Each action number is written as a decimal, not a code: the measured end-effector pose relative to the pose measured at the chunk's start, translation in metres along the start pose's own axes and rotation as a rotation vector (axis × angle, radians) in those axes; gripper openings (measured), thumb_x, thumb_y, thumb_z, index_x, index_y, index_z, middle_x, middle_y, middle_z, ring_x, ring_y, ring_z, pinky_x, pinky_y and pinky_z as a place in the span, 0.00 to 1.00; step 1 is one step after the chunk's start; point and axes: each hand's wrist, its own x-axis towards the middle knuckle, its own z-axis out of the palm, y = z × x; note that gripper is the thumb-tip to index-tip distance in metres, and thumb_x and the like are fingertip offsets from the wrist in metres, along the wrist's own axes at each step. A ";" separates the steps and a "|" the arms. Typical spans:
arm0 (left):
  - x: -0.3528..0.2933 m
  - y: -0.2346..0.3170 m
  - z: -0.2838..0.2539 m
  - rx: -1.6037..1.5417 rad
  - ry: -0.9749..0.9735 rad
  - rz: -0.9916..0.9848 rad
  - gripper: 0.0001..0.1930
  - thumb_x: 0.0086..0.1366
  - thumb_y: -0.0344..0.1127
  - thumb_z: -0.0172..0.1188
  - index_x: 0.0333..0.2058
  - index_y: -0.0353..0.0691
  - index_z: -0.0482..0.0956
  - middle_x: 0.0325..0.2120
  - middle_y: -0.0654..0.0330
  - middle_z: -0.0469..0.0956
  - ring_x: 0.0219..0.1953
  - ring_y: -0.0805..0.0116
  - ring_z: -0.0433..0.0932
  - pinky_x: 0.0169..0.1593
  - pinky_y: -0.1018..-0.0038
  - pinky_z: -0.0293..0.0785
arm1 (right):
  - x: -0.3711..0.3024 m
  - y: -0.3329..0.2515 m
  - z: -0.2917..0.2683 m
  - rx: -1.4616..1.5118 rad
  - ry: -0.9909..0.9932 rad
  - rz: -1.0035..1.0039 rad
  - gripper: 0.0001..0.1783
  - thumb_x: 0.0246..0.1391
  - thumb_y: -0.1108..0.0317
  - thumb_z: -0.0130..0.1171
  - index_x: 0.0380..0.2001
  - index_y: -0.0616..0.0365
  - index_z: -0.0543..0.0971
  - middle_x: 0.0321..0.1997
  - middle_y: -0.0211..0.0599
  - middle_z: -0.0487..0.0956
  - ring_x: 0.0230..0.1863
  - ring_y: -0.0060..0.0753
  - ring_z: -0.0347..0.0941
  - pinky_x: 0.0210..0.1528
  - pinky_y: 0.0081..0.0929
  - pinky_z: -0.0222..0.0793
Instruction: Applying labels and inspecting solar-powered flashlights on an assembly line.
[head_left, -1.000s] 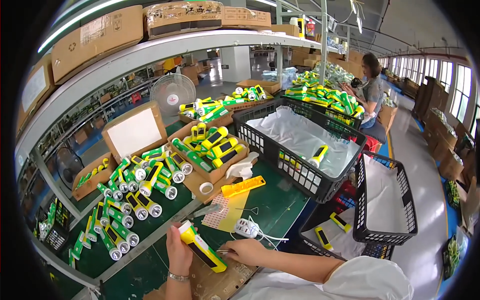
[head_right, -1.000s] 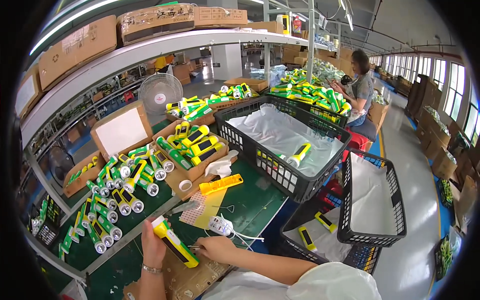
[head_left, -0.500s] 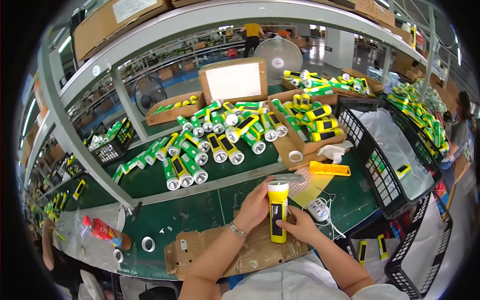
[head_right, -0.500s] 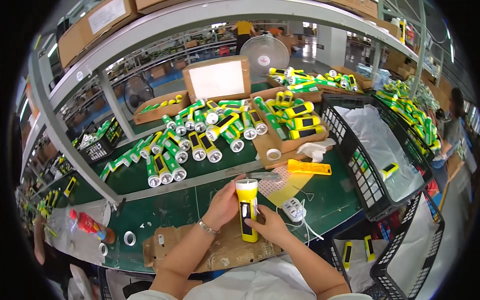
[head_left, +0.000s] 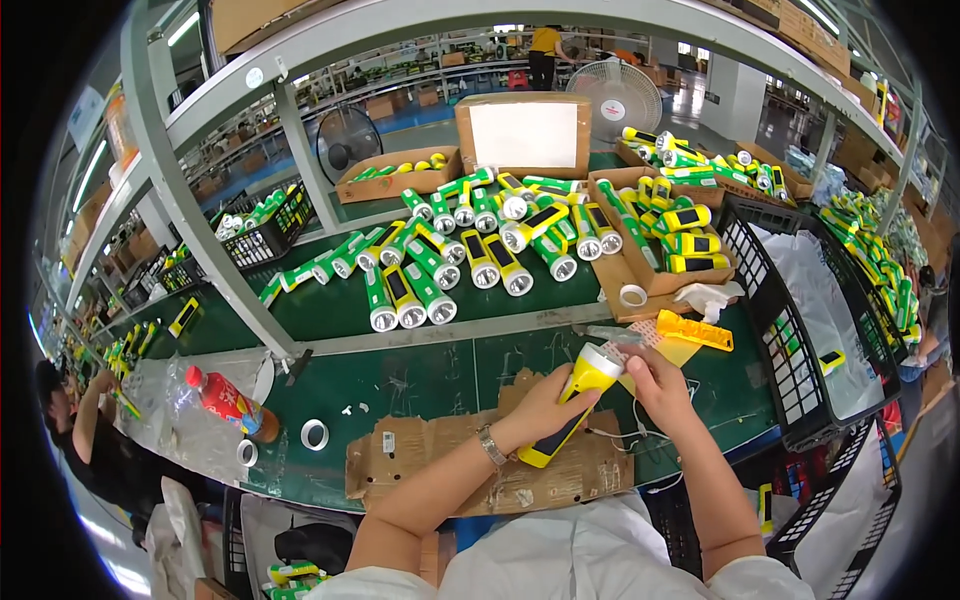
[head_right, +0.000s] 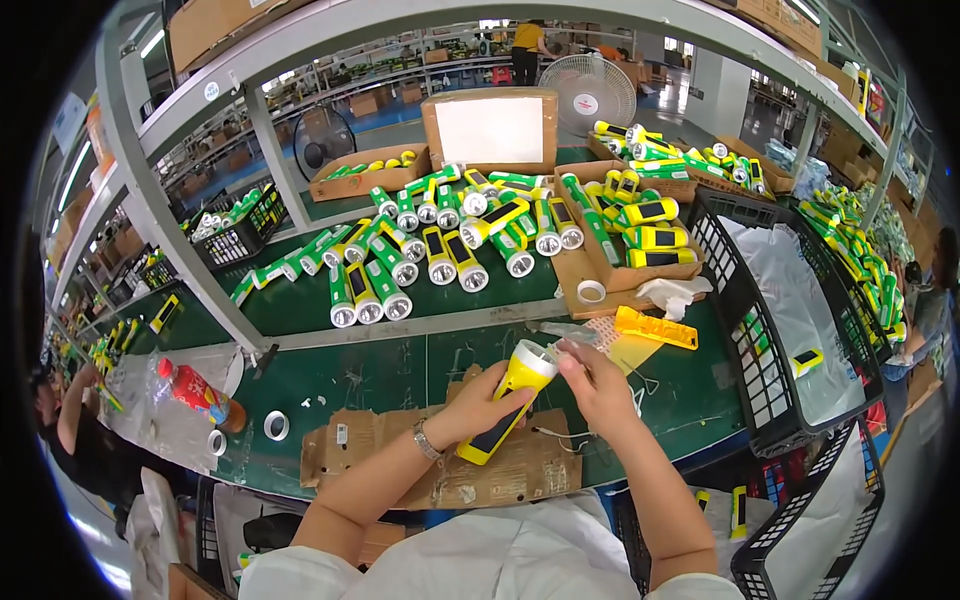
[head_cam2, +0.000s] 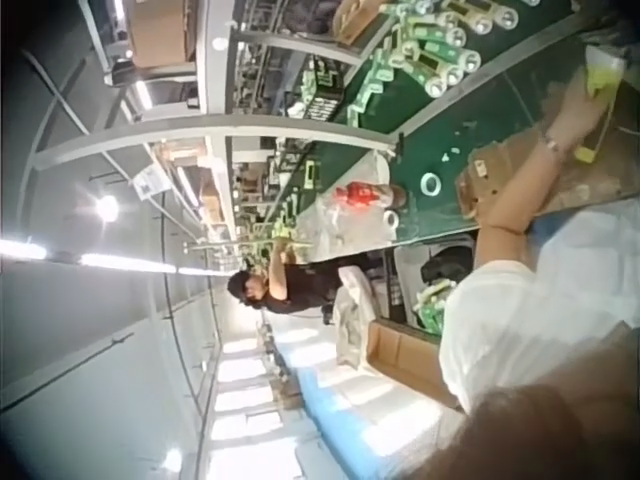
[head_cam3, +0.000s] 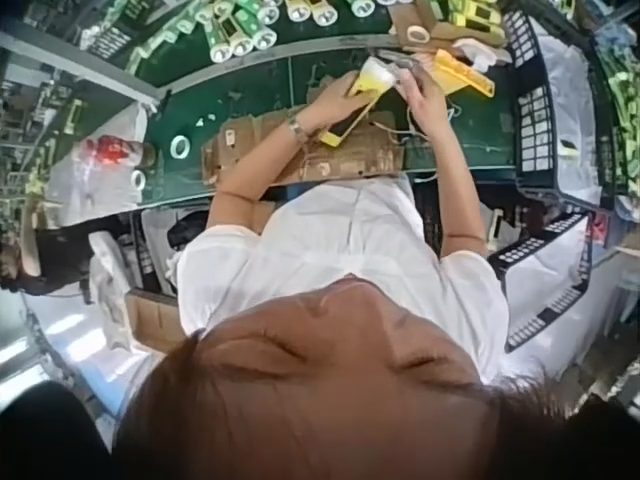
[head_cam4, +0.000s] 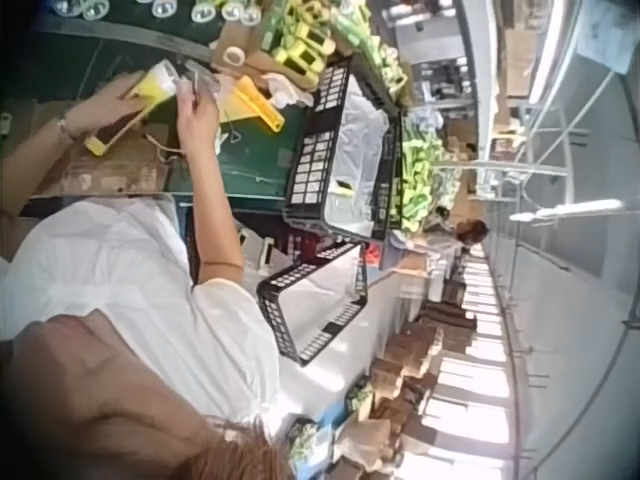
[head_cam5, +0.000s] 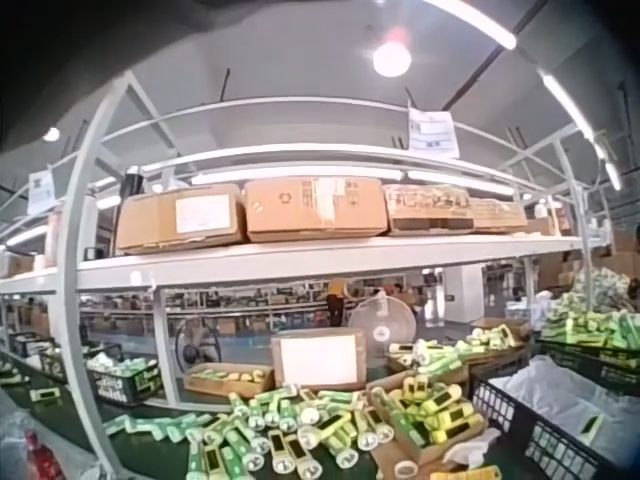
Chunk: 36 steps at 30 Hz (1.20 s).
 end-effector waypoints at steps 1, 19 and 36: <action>0.000 0.000 0.001 0.140 0.003 0.012 0.24 0.57 0.47 0.57 0.42 0.34 0.64 0.29 0.52 0.74 0.28 0.65 0.77 0.32 0.73 0.71 | 0.006 -0.006 0.004 0.034 0.009 -0.164 0.18 0.54 0.59 0.49 0.35 0.66 0.75 0.31 0.40 0.77 0.32 0.30 0.73 0.38 0.28 0.69; -0.022 0.037 -0.009 0.675 -0.257 0.140 0.23 0.52 0.46 0.61 0.39 0.35 0.66 0.25 0.52 0.75 0.26 0.61 0.76 0.30 0.66 0.73 | -0.011 -0.020 0.016 -0.272 -0.200 -0.679 0.16 0.50 0.59 0.48 0.34 0.61 0.70 0.28 0.49 0.72 0.29 0.51 0.71 0.26 0.36 0.65; -0.014 -0.014 -0.038 -0.389 -0.013 -0.191 0.20 0.61 0.43 0.53 0.46 0.36 0.63 0.33 0.58 0.74 0.32 0.72 0.76 0.34 0.78 0.75 | 0.005 0.042 0.007 -0.283 -0.453 -0.033 0.23 0.51 0.49 0.52 0.38 0.60 0.73 0.26 0.33 0.69 0.24 0.27 0.69 0.25 0.25 0.65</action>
